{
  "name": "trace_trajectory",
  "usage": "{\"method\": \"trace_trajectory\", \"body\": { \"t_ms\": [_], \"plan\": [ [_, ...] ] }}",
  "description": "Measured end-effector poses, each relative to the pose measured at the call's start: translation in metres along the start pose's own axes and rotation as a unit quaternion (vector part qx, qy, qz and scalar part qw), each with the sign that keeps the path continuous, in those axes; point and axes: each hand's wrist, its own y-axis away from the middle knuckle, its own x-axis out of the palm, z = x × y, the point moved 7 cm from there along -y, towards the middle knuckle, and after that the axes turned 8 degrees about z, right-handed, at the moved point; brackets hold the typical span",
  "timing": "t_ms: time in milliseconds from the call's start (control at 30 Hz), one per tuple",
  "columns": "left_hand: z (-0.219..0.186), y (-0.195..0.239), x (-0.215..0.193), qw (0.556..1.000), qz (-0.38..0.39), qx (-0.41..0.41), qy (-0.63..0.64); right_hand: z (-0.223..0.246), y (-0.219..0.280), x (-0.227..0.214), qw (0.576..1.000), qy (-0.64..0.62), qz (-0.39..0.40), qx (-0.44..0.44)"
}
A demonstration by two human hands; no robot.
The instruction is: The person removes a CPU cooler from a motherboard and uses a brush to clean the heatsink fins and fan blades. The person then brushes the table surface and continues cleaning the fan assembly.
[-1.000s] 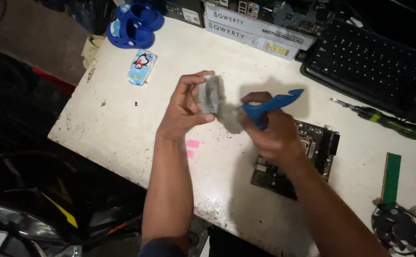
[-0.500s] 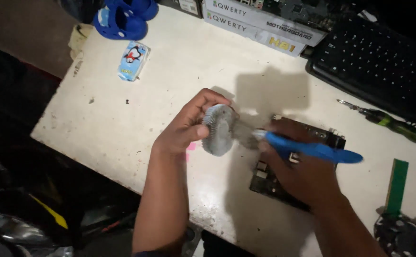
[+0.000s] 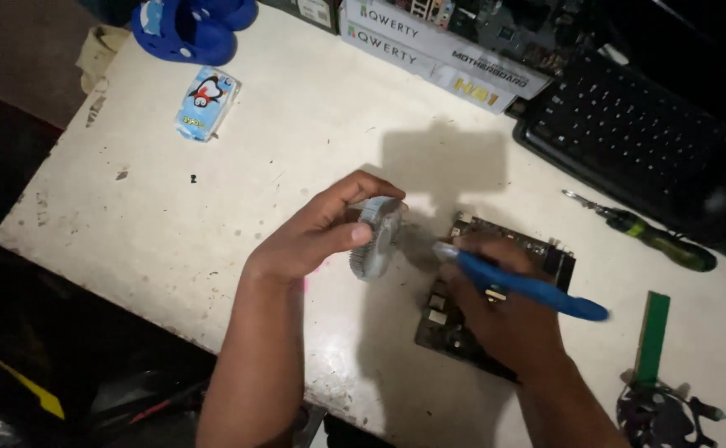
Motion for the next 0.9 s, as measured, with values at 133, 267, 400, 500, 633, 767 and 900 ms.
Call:
{"method": "trace_trajectory", "body": {
  "t_ms": [133, 267, 400, 500, 633, 767, 900],
  "plan": [
    [0.003, -0.001, 0.0, 0.998, 0.009, -0.034, -0.056, 0.001, 0.009, -0.006, 0.996, -0.006, -0.049, -0.077],
    [0.001, -0.003, 0.003, 0.999, 0.031, -0.011, -0.02, 0.001, 0.009, 0.016, 0.993, -0.046, 0.0, -0.104],
    [0.014, 0.0, -0.002, 1.0, -0.018, -0.011, 0.004, -0.002, -0.002, 0.013, 0.999, -0.006, 0.041, -0.009],
    [0.005, 0.0, 0.006, 0.999, -0.042, 0.014, 0.023, -0.004, -0.005, 0.0, 1.0, -0.025, 0.008, 0.012],
    [0.007, -0.004, 0.004, 0.999, -0.043, 0.016, 0.03, 0.003, -0.003, -0.011, 0.997, -0.073, -0.027, -0.03],
    [0.019, 0.0, -0.005, 0.998, -0.06, 0.003, 0.035, 0.018, -0.011, 0.017, 0.991, -0.069, 0.011, -0.113],
    [0.02, 0.004, -0.017, 0.996, -0.091, -0.008, 0.021, -0.004, -0.01, 0.028, 0.998, 0.008, 0.045, -0.033]
  ]
}}
